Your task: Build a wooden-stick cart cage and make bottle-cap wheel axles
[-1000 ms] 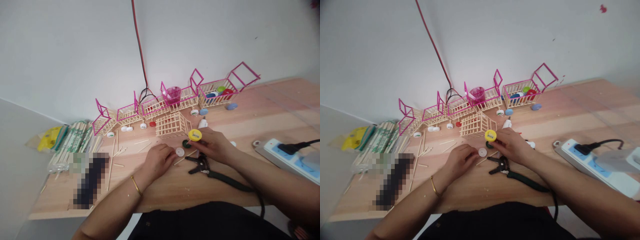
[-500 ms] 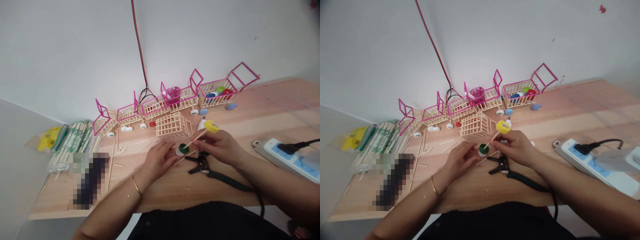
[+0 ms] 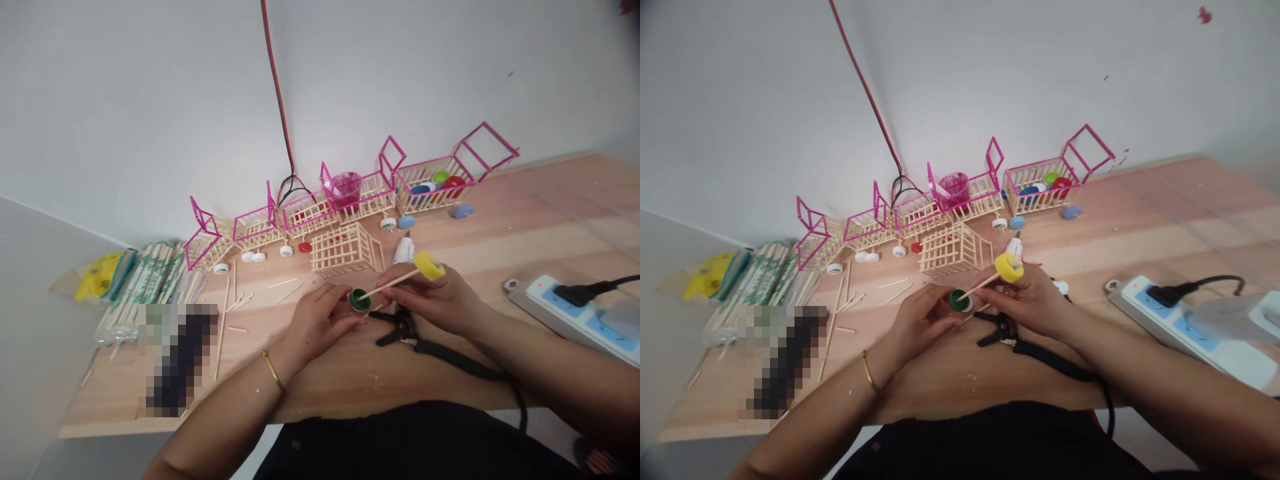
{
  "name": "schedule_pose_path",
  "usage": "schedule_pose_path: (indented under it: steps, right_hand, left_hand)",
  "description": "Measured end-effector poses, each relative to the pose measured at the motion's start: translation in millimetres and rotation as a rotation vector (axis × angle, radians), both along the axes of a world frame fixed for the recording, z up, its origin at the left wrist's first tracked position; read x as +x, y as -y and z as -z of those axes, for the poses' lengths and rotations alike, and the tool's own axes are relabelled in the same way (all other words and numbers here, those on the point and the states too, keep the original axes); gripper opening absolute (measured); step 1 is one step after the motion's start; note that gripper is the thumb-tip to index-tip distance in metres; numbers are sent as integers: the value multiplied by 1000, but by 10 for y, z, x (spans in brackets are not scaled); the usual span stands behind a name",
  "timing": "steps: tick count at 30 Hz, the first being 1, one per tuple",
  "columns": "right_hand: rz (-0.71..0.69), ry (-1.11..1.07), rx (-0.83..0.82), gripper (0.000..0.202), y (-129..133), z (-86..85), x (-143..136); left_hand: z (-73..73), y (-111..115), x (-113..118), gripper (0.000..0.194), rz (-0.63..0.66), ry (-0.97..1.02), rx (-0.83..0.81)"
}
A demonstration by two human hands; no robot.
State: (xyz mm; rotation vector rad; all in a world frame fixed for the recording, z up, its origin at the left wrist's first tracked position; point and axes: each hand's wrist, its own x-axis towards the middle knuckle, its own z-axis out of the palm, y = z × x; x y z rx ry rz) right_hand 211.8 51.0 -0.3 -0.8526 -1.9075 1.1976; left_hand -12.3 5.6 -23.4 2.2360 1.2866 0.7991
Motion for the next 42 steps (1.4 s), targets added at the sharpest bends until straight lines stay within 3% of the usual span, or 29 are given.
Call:
schedule_pose_path:
  steps: [6, 17, 42]
  right_hand:
    - [-12, 53, 93, 9, 8, 1, -23]
    - [-41, 67, 174, 9, 20, -7, -35]
    - [-25, 135, 204, 15, 32, -15, -37]
  left_hand:
    - [-3, 8, 17, 31, 14, 9, -17]
    - [1, 14, 31, 29, 21, -1, -20]
    - [5, 17, 36, 29, 40, -23, -3]
